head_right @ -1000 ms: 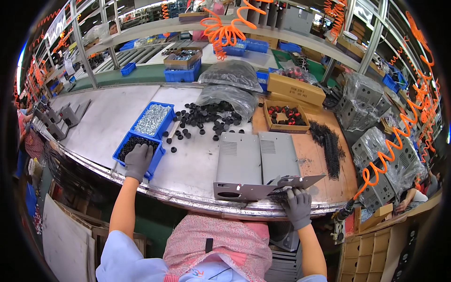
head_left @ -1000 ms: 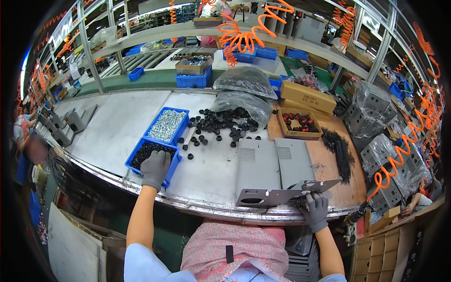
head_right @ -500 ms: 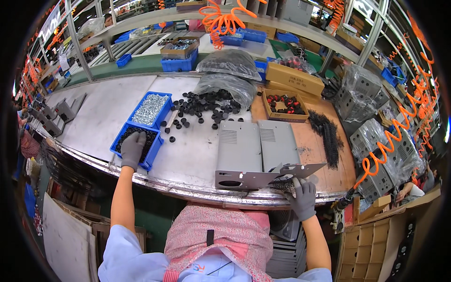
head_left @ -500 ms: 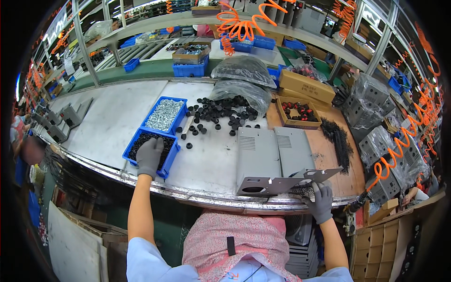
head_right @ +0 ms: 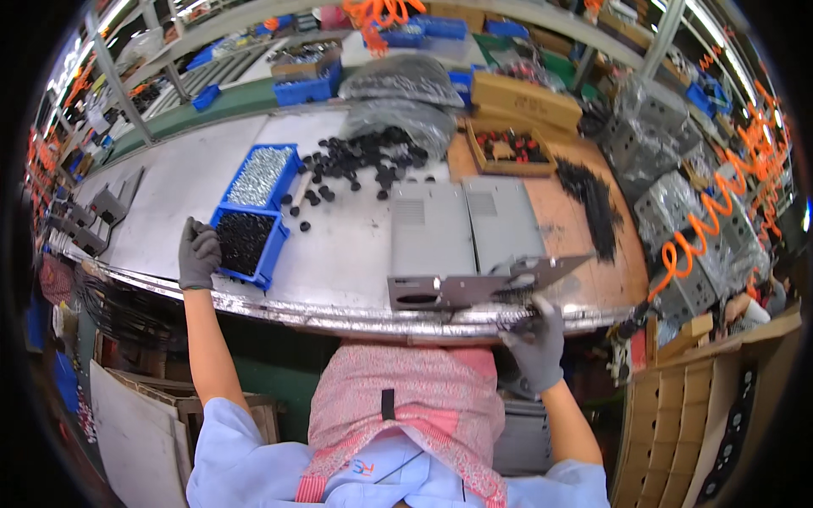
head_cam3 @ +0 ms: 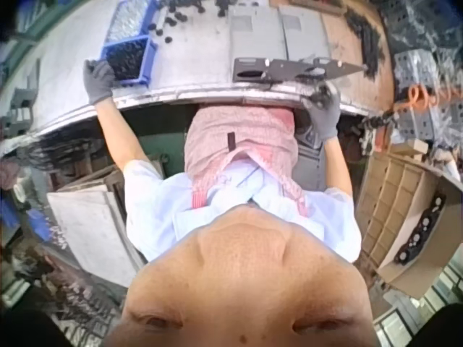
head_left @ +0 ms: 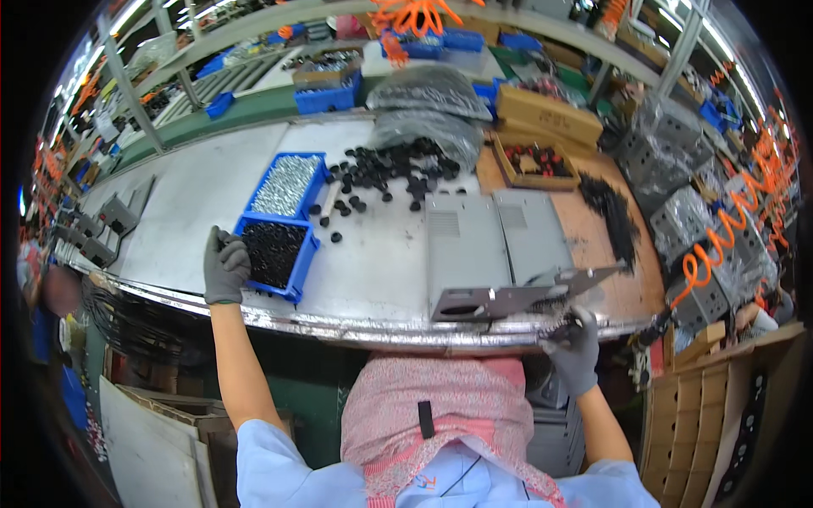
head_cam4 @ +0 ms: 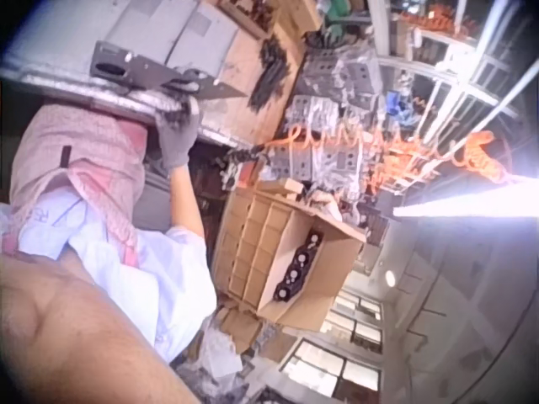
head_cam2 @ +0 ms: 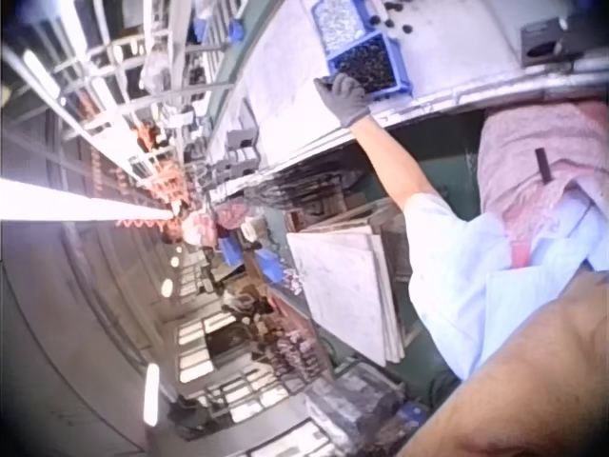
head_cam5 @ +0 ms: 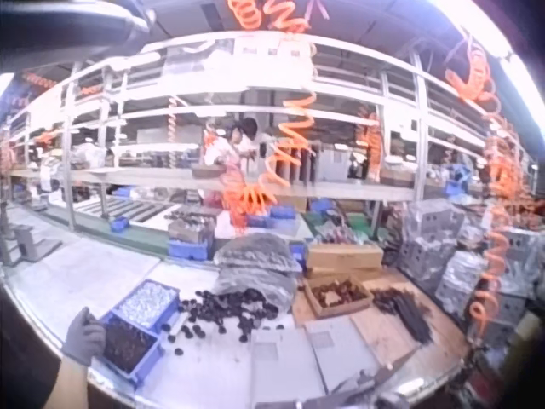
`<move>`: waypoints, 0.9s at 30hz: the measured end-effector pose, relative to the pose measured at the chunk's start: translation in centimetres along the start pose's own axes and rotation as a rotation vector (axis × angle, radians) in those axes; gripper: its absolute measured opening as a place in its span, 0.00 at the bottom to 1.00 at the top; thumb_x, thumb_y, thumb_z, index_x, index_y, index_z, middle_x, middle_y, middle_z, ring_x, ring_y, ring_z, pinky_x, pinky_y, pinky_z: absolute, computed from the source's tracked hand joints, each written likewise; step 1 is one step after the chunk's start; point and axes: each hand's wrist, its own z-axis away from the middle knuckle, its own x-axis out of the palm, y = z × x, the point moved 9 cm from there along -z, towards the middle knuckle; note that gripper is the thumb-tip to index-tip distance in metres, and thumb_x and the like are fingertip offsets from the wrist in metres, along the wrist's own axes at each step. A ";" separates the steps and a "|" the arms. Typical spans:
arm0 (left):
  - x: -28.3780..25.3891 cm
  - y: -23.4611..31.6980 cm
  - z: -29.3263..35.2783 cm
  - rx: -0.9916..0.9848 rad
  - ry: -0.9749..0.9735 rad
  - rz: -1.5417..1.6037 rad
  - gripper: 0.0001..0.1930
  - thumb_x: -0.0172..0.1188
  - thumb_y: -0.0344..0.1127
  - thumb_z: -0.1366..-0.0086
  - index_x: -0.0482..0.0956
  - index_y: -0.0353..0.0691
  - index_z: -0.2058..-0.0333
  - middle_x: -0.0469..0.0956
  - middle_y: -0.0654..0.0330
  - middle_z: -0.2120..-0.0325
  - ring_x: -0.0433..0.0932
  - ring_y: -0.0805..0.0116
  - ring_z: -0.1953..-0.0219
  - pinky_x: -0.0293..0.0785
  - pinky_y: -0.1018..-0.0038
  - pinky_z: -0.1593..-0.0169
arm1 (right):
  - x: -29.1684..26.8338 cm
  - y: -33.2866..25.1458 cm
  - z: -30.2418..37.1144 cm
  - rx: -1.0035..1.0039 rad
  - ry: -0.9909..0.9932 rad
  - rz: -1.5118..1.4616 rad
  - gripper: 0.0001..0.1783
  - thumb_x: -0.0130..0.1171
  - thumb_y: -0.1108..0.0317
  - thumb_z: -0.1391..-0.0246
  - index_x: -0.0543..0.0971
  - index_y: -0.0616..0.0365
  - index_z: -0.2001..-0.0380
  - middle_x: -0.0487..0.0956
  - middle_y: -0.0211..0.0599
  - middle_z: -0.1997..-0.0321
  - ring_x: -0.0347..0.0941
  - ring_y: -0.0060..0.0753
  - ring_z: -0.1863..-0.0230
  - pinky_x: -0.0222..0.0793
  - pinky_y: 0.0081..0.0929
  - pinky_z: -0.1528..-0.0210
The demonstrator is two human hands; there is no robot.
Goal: Assemble electronic housing by installing components, fans, and screws using a pneumatic screwdriver.
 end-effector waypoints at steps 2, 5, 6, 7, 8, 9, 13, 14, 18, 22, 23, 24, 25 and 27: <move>0.6 0.2 -0.1 0.029 -0.079 0.049 0.16 0.50 0.41 0.31 0.72 0.35 0.74 0.66 0.63 0.81 0.59 0.80 0.87 0.52 0.84 0.88 | 1.4 -0.9 0.0 0.079 -0.011 -0.187 0.40 0.68 0.80 0.62 0.63 0.60 0.42 0.66 0.37 0.49 0.69 0.30 0.52 0.71 0.25 0.55; -0.5 0.7 0.5 0.120 0.102 0.042 0.14 0.49 0.38 0.31 0.71 0.32 0.71 0.65 0.62 0.79 0.61 0.79 0.84 0.55 0.85 0.87 | 2.9 -0.1 0.0 0.151 -0.042 -0.208 0.36 0.65 0.82 0.58 0.64 0.60 0.43 0.66 0.35 0.48 0.71 0.28 0.54 0.71 0.24 0.55; -0.1 -0.2 0.8 0.085 0.114 0.053 0.14 0.48 0.37 0.31 0.71 0.32 0.70 0.64 0.63 0.79 0.61 0.79 0.83 0.57 0.85 0.86 | 3.6 0.5 0.3 0.285 -0.051 -0.271 0.33 0.63 0.81 0.55 0.65 0.61 0.44 0.67 0.36 0.48 0.71 0.27 0.54 0.71 0.24 0.54; 0.2 -0.6 0.5 0.064 0.069 0.065 0.14 0.48 0.37 0.31 0.71 0.32 0.70 0.64 0.63 0.79 0.61 0.79 0.83 0.57 0.85 0.86 | 4.2 1.1 0.5 0.317 -0.079 -0.296 0.28 0.60 0.81 0.51 0.67 0.62 0.45 0.67 0.35 0.48 0.71 0.25 0.55 0.71 0.23 0.54; 0.4 -0.6 0.2 0.044 0.024 0.078 0.14 0.48 0.37 0.31 0.71 0.32 0.70 0.64 0.63 0.79 0.61 0.79 0.83 0.57 0.85 0.86 | 5.0 1.2 0.5 0.285 -0.125 -0.319 0.26 0.58 0.81 0.50 0.67 0.62 0.46 0.68 0.35 0.48 0.70 0.25 0.54 0.70 0.23 0.53; 0.7 -0.5 0.3 0.033 -0.020 0.092 0.14 0.47 0.37 0.30 0.71 0.32 0.71 0.64 0.63 0.79 0.61 0.79 0.83 0.57 0.85 0.86 | 6.2 1.2 0.4 0.249 -0.179 -0.345 0.24 0.56 0.81 0.48 0.67 0.62 0.46 0.68 0.34 0.49 0.70 0.25 0.54 0.70 0.23 0.52; 2.1 -3.7 0.8 -0.077 -0.180 0.019 0.15 0.45 0.38 0.30 0.71 0.34 0.73 0.63 0.65 0.80 0.59 0.79 0.85 0.56 0.84 0.88 | 9.2 2.1 -0.1 0.199 -0.167 -0.414 0.20 0.54 0.80 0.45 0.68 0.62 0.48 0.69 0.35 0.51 0.67 0.24 0.49 0.67 0.22 0.48; 2.5 -4.7 0.9 -0.094 -0.181 0.005 0.15 0.45 0.38 0.29 0.70 0.35 0.72 0.62 0.65 0.81 0.58 0.80 0.86 0.56 0.84 0.88 | 9.7 2.4 -0.3 0.169 -0.141 -0.381 0.17 0.52 0.79 0.43 0.69 0.62 0.50 0.71 0.34 0.52 0.69 0.24 0.51 0.67 0.21 0.49; 4.6 -11.8 4.5 -0.170 -0.116 -0.021 0.14 0.44 0.39 0.29 0.70 0.35 0.70 0.59 0.66 0.82 0.56 0.80 0.86 0.54 0.84 0.89 | 11.1 3.5 -0.9 0.167 -0.115 -0.327 0.14 0.53 0.78 0.43 0.71 0.62 0.53 0.74 0.34 0.57 0.71 0.24 0.55 0.68 0.21 0.51; 2.8 -16.1 6.5 -0.270 -0.081 0.020 0.15 0.45 0.40 0.29 0.72 0.34 0.68 0.60 0.65 0.80 0.57 0.79 0.85 0.55 0.84 0.87 | 11.1 3.3 -2.3 0.159 -0.098 -0.284 0.13 0.53 0.77 0.44 0.71 0.61 0.55 0.75 0.34 0.59 0.71 0.23 0.56 0.68 0.21 0.52; 2.0 -16.9 6.7 -0.258 -0.027 0.041 0.15 0.46 0.41 0.29 0.73 0.35 0.68 0.61 0.65 0.80 0.57 0.80 0.85 0.55 0.84 0.88 | 11.1 3.4 -2.7 0.159 -0.100 -0.252 0.13 0.53 0.77 0.44 0.71 0.61 0.55 0.75 0.35 0.59 0.71 0.23 0.56 0.68 0.21 0.52; 1.5 -17.7 6.9 -0.246 0.026 0.062 0.15 0.46 0.41 0.29 0.73 0.35 0.67 0.62 0.65 0.79 0.57 0.80 0.84 0.55 0.84 0.88 | 10.9 3.5 -3.1 0.158 -0.066 -0.251 0.12 0.53 0.76 0.44 0.71 0.62 0.55 0.75 0.35 0.59 0.72 0.23 0.57 0.69 0.21 0.53; 0.9 -18.4 7.0 -0.233 0.078 0.083 0.15 0.47 0.42 0.29 0.74 0.35 0.67 0.63 0.65 0.79 0.58 0.80 0.84 0.55 0.84 0.88 | 10.9 3.6 -3.4 0.157 -0.031 -0.250 0.12 0.53 0.76 0.43 0.71 0.62 0.55 0.75 0.35 0.60 0.72 0.23 0.58 0.70 0.21 0.54; 0.3 -19.6 7.3 -0.245 0.116 0.109 0.14 0.48 0.42 0.30 0.73 0.36 0.66 0.62 0.66 0.78 0.58 0.80 0.82 0.56 0.85 0.85 | 11.3 3.5 -3.6 0.232 -0.013 -0.284 0.12 0.53 0.74 0.42 0.71 0.63 0.55 0.75 0.36 0.60 0.74 0.22 0.61 0.71 0.20 0.57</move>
